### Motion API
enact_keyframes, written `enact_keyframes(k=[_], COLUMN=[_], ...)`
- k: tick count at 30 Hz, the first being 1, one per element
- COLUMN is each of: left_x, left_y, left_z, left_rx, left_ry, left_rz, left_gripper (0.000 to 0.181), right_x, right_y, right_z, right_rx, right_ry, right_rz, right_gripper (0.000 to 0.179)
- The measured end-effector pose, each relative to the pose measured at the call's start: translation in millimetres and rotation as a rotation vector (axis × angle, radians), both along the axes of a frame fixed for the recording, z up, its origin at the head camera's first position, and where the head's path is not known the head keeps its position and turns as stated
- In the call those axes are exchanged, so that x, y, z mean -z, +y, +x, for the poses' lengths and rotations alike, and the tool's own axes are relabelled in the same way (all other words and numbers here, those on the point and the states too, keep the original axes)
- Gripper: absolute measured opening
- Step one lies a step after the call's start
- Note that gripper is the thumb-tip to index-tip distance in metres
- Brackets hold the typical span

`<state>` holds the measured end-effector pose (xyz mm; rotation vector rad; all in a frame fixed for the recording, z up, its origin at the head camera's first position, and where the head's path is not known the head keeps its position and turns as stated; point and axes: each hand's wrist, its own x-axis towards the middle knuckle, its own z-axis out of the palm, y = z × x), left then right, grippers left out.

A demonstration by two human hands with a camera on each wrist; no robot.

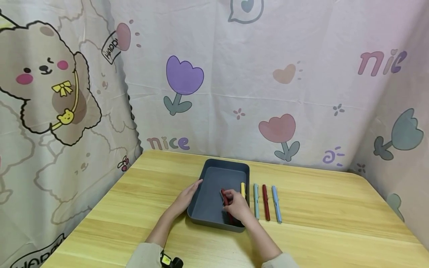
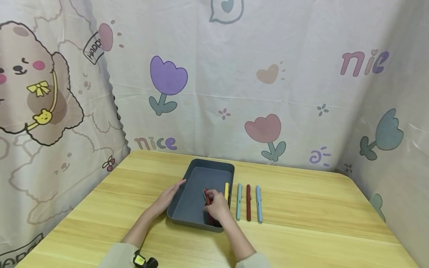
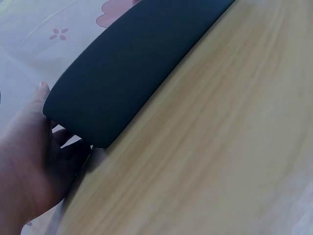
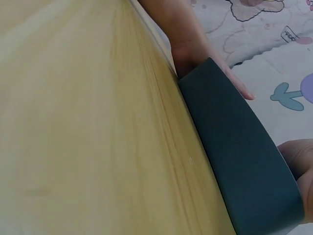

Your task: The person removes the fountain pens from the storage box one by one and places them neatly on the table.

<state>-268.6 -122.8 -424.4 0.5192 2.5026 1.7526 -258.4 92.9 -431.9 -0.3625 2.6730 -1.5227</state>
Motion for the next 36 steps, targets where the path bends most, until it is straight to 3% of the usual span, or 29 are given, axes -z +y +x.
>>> enact_keyframes(k=[2, 9, 12, 25, 36], left_x=[2.2, 27.8, 31.9, 32.6, 32.4], left_y=[0.1, -2.9, -3.3, -4.3, -4.4], left_z=[-1.5, -18.5, -20.3, -20.6, -21.0], left_rx=[0.0, -0.02, -0.024, -0.027, -0.032], left_ry=[-0.001, 0.003, 0.01, 0.011, 0.005], left_rz=[0.009, 0.019, 0.009, 0.017, 0.013], left_gripper=[0.045, 0.05, 0.052, 0.053, 0.053], right_x=[1.2, 1.5, 1.6, 0.3, -1.2], right_y=[0, 0, 0, 0, 0], right_z=[-0.2, 1.4, 2.2, 2.9, 1.3], right_rx=[0.006, 0.037, 0.054, 0.036, 0.031], right_ry=[0.009, 0.034, 0.031, 0.02, 0.053], right_rz=[0.014, 0.032, 0.037, -0.019, 0.034], right_gripper=[0.047, 0.043, 0.04, 0.036, 0.029])
